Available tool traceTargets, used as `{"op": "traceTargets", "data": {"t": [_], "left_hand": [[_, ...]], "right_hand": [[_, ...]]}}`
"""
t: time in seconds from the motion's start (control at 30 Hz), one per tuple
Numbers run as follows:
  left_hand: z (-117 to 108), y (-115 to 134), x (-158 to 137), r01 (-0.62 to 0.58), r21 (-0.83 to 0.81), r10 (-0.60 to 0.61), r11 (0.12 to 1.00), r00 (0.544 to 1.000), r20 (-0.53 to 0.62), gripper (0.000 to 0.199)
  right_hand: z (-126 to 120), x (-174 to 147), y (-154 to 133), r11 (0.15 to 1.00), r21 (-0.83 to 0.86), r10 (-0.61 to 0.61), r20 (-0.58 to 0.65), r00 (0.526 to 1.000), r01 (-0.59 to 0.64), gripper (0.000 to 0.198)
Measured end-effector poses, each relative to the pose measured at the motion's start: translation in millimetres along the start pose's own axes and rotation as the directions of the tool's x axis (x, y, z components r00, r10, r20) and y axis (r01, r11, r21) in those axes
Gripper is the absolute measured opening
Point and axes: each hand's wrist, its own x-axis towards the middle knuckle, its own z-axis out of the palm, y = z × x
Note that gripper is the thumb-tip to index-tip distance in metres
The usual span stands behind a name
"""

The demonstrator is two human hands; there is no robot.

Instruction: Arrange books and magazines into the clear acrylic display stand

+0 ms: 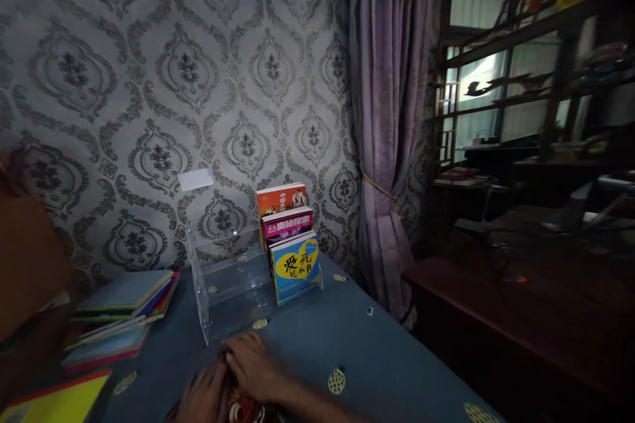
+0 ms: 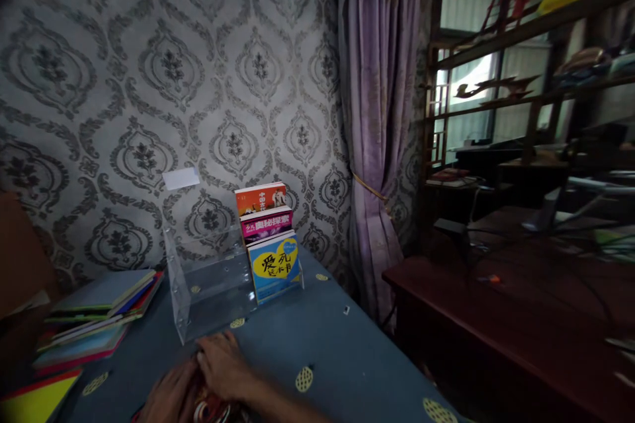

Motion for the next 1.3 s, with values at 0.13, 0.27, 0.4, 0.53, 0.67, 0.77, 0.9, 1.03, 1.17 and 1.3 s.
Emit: {"op": "traceTargets", "data": {"t": [0.13,0.27,0.4,0.53,0.67,0.77,0.9,1.03,1.17,1.3], "left_hand": [[-11.3,24.1,-3.7,-0.081,-0.032,0.080,0.996,0.996,-0.024,0.046],[-49.1,67.2,-4.6,-0.040,-0.136,0.053,0.990,0.994,0.099,0.041],[-69.2,87.4,-5.1,-0.061,-0.227,0.106,0.972,0.976,0.191,0.039],[-72.0,104.9,-20.0,-0.116,-0.325,0.201,0.939,0.949,0.244,0.040],[-72.4,122.0,-33.9,-0.189,-0.341,0.276,0.921,0.934,0.227,0.042],[-73.5,127.2,-37.5,-0.225,-0.321,0.306,0.920,0.924,0.231,0.041],[-75.3,125.9,-39.8,-0.247,-0.329,0.326,0.912,0.921,0.212,0.038],[-74.7,125.3,-43.5,-0.186,-0.395,0.247,0.900,0.963,0.110,0.037],[-74.0,118.4,-44.7,-0.094,-0.433,0.107,0.897,0.994,0.005,0.032],[-74.2,85.8,-50.2,0.256,-0.213,-0.272,0.943,0.961,-0.050,0.037]], "right_hand": [[-23.2,11.0,-5.2,0.999,-0.033,-0.016,0.076,0.997,0.019,0.036],[-35.2,20.7,-13.2,1.000,0.003,0.025,0.171,0.985,-0.026,0.032],[-23.7,26.8,-1.2,0.988,0.135,0.043,0.232,0.972,-0.076,0.038],[-18.6,24.6,7.3,0.981,0.184,0.018,0.236,0.972,-0.062,0.042],[-19.7,23.3,7.5,0.989,0.145,-0.028,0.207,0.978,-0.002,0.042],[-17.2,22.0,7.2,0.993,0.119,-0.027,0.184,0.983,0.005,0.042],[-12.2,17.2,7.3,0.997,0.071,-0.046,0.140,0.989,0.036,0.041],[-9.1,12.5,8.7,0.995,0.019,-0.097,0.120,0.988,0.096,0.040],[-8.2,9.5,9.3,0.990,-0.010,-0.137,0.119,0.983,0.140,0.041],[-8.9,7.2,7.3,0.987,-0.040,-0.149,0.144,0.978,0.157,0.040]]}}
